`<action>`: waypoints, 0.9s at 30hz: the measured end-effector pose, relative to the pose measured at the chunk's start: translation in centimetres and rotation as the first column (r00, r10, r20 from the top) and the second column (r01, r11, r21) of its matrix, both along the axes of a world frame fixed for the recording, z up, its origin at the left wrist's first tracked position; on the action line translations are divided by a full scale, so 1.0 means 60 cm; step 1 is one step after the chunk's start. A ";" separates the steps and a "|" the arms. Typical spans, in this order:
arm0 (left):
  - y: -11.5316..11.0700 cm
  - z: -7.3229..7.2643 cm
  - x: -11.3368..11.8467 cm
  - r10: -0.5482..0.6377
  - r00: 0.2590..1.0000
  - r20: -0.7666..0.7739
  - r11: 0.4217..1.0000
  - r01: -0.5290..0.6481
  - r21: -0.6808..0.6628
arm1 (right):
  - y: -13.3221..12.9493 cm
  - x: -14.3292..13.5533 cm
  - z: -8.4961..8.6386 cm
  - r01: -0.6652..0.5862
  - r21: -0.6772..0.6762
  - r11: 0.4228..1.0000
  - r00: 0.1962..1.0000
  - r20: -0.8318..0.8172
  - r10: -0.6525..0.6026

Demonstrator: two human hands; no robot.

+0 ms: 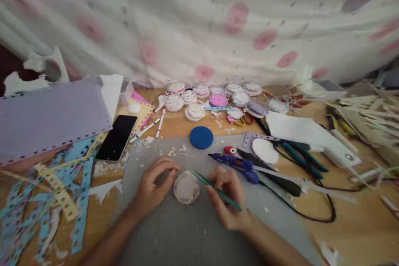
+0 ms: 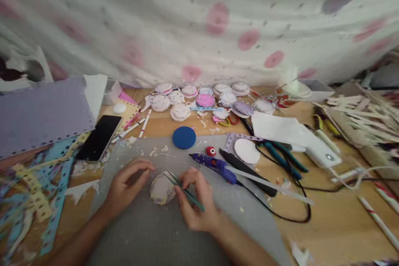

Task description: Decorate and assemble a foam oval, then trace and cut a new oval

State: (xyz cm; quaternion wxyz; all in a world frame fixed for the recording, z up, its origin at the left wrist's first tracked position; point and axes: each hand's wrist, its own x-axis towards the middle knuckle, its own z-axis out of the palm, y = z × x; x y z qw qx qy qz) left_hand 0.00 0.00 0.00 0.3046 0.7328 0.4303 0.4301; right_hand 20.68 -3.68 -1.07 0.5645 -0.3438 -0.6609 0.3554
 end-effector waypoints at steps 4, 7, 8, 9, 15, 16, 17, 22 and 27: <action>-0.006 0.005 0.005 -0.012 1.000 0.004 1.000 0.012 -0.008 | -0.001 0.002 0.005 -0.017 0.028 0.999 1.000 -0.008 0.017; -0.009 0.005 0.007 -0.012 0.999 0.033 0.999 0.014 -0.048 | -0.002 -0.002 0.009 -0.041 0.039 0.998 0.999 -0.015 0.042; -0.010 0.006 0.008 -0.012 0.999 0.044 0.998 0.015 -0.066 | -0.002 -0.003 0.010 -0.049 0.039 0.998 0.999 -0.018 0.050; -0.011 0.008 0.009 -0.013 0.999 0.053 0.996 0.018 -0.084 | -0.003 -0.004 0.012 -0.056 0.038 0.998 0.998 -0.022 0.057; -0.018 0.035 0.008 -0.045 0.999 0.027 0.988 0.049 -0.148 | -0.008 0.003 0.027 -0.059 0.018 0.998 0.993 -0.097 0.061; -0.018 0.040 0.006 -0.044 0.999 0.019 0.989 0.046 -0.143 | -0.009 0.006 0.031 -0.048 0.017 0.999 0.992 -0.120 0.050; -0.018 0.044 0.004 -0.040 0.999 0.010 0.990 0.041 -0.134 | -0.009 0.008 0.036 -0.033 0.014 0.999 0.989 -0.145 0.035; -0.014 0.057 -0.001 -0.024 0.999 -0.041 0.996 0.021 -0.081 | -0.006 0.016 0.054 0.030 -0.050 0.998 0.974 -0.223 -0.041; -0.007 0.062 0.015 -0.029 0.998 -0.061 0.996 0.024 -0.082 | -0.004 0.019 0.058 0.071 -0.088 0.994 0.956 -0.277 -0.093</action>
